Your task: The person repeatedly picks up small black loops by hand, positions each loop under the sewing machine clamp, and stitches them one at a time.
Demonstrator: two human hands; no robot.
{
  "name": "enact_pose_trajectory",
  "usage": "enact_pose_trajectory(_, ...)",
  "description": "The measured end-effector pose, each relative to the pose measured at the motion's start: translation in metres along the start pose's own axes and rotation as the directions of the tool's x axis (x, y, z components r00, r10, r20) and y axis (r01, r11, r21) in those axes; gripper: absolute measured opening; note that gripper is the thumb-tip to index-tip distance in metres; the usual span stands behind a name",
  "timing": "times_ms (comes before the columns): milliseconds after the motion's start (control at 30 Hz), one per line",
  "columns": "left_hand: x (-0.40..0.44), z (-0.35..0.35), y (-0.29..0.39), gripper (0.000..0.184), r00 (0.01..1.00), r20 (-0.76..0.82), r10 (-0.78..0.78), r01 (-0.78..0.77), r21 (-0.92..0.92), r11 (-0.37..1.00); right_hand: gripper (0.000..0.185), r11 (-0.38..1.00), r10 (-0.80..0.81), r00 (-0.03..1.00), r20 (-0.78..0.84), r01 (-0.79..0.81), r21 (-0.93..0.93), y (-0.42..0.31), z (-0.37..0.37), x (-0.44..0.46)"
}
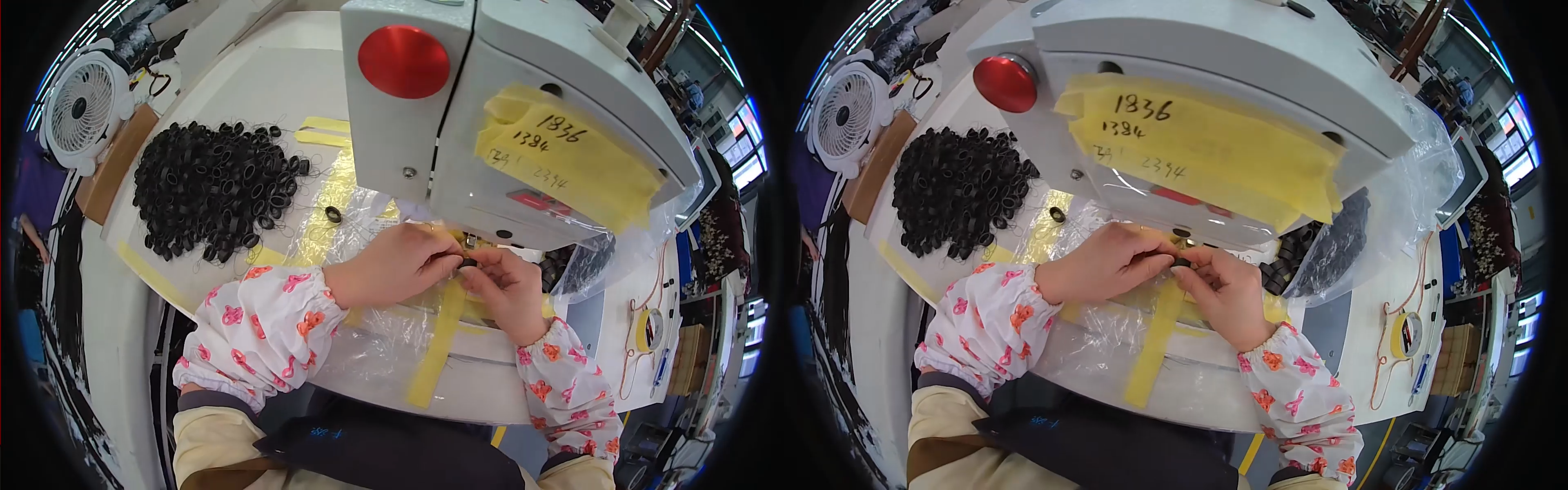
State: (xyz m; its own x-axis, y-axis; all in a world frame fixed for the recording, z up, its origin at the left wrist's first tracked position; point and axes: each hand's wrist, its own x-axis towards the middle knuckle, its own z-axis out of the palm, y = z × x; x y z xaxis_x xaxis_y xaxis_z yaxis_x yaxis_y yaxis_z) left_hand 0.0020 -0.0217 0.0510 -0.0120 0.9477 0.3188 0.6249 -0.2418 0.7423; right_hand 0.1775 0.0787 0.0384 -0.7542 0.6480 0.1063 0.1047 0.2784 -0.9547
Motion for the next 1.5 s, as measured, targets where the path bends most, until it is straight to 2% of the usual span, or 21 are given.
enact_pose_trajectory(67, 0.003, 0.000, -0.002, 0.018, 0.999, 0.030, -0.022, 0.024, -0.063, 0.998, 0.019, 0.999, -0.033, 0.999, -0.009, 0.033, -0.024, -0.004, 0.001, -0.001)
enact_pose_trajectory(100, 0.005, 0.000, -0.002, 0.018, 0.999, 0.035, -0.006, 0.009, -0.073, 0.997, 0.018, 0.986, -0.101, 0.995, 0.005, 0.100, -0.130, -0.011, 0.001, -0.002)
enact_pose_trajectory(167, 0.005, -0.003, -0.001, 0.018, 0.989, 0.116, -0.096, 0.119, -0.208, 0.971, 0.018, 0.910, -0.279, 0.960, 0.025, 0.273, -0.312, -0.016, 0.002, -0.003)
enact_pose_trajectory(200, 0.006, -0.004, 0.001, 0.018, 0.989, 0.123, -0.081, 0.106, -0.213, 0.971, 0.018, 0.908, -0.279, 0.960, 0.012, 0.268, -0.323, -0.018, 0.002, -0.002)
enact_pose_trajectory(267, 0.007, -0.008, 0.005, 0.018, 0.964, 0.180, -0.198, 0.234, -0.206, 0.950, 0.019, 0.839, -0.427, 0.904, -0.012, 0.392, -0.378, -0.020, 0.002, -0.001)
enact_pose_trajectory(333, 0.006, -0.007, 0.003, 0.018, 0.969, 0.170, -0.179, 0.211, -0.193, 0.958, 0.020, 0.824, -0.461, 0.887, -0.016, 0.421, -0.379, -0.010, 0.002, -0.001)
enact_pose_trajectory(400, 0.006, -0.007, 0.004, 0.018, 0.975, 0.159, -0.155, 0.183, -0.183, 0.966, 0.023, 0.829, -0.497, 0.868, 0.009, 0.478, -0.291, -0.006, 0.003, 0.000)
enact_pose_trajectory(467, 0.007, -0.008, 0.007, 0.017, 0.963, 0.185, -0.197, 0.223, -0.137, 0.965, 0.025, 0.810, -0.519, 0.855, 0.002, 0.492, -0.318, -0.003, 0.003, 0.000)
enact_pose_trajectory(567, 0.008, -0.003, 0.013, 0.021, 0.966, 0.167, -0.196, 0.215, -0.107, 0.971, 0.031, 0.667, -0.568, 0.807, 0.158, 0.565, -0.485, -0.005, -0.001, -0.002)
enact_pose_trajectory(600, 0.008, -0.002, 0.016, 0.025, 0.963, 0.143, -0.227, 0.239, -0.075, 0.968, 0.031, 0.666, -0.567, 0.810, 0.148, 0.557, -0.496, -0.006, -0.001, -0.004)
enact_pose_trajectory(667, 0.008, 0.000, 0.019, 0.023, 0.967, 0.127, -0.221, 0.227, -0.037, 0.973, 0.038, 0.556, -0.568, 0.761, 0.313, 0.636, -0.535, -0.008, 0.001, -0.008)
enact_pose_trajectory(700, 0.006, 0.000, 0.017, 0.021, 0.969, 0.153, -0.192, 0.187, 0.048, 0.981, 0.041, 0.507, -0.633, 0.704, 0.321, 0.691, -0.515, -0.011, 0.004, -0.006)
enact_pose_trajectory(733, 0.005, 0.000, 0.015, 0.019, 0.970, 0.179, -0.165, 0.143, 0.131, 0.981, 0.041, 0.508, -0.635, 0.707, 0.312, 0.686, -0.521, -0.012, 0.004, -0.006)
enact_pose_trajectory(800, 0.004, 0.003, 0.012, 0.018, 0.979, 0.164, -0.118, 0.099, 0.117, 0.988, 0.035, 0.528, -0.602, 0.729, 0.326, 0.670, -0.521, -0.014, 0.003, -0.007)
enact_pose_trajectory(967, 0.004, 0.004, 0.014, 0.017, 0.995, 0.095, -0.028, 0.018, 0.106, 0.994, 0.038, 0.503, -0.593, 0.742, 0.313, 0.645, -0.576, -0.015, 0.004, -0.009)
enact_pose_trajectory(1033, 0.008, -0.004, 0.028, 0.017, 0.954, 0.203, -0.220, 0.225, 0.000, 0.974, 0.040, 0.507, -0.602, 0.737, 0.307, 0.650, -0.565, -0.016, 0.004, -0.009)
enact_pose_trajectory(1133, 0.006, -0.001, 0.025, 0.016, 0.951, 0.141, -0.276, 0.279, -0.002, 0.960, 0.043, 0.440, -0.630, 0.708, 0.318, 0.664, -0.605, -0.023, 0.006, -0.006)
enact_pose_trajectory(1267, 0.000, 0.009, 0.022, 0.015, 0.973, 0.127, -0.193, 0.175, 0.145, 0.974, 0.041, 0.465, -0.621, 0.726, 0.297, 0.645, -0.606, -0.020, 0.011, -0.008)
enact_pose_trajectory(1367, -0.001, 0.009, 0.022, 0.012, 0.983, 0.124, -0.134, 0.121, 0.107, 0.987, 0.040, 0.493, -0.600, 0.744, 0.295, 0.634, -0.596, -0.019, 0.011, -0.010)
enact_pose_trajectory(1433, 0.002, 0.004, 0.025, 0.012, 0.982, 0.125, -0.139, 0.147, -0.063, 0.987, 0.040, 0.497, -0.602, 0.741, 0.296, 0.639, -0.587, -0.020, 0.011, -0.008)
enact_pose_trajectory(1500, 0.002, 0.000, 0.022, 0.012, 0.982, 0.136, -0.133, 0.138, -0.033, 0.990, 0.035, 0.497, -0.608, 0.732, 0.307, 0.653, -0.572, -0.020, 0.008, -0.008)
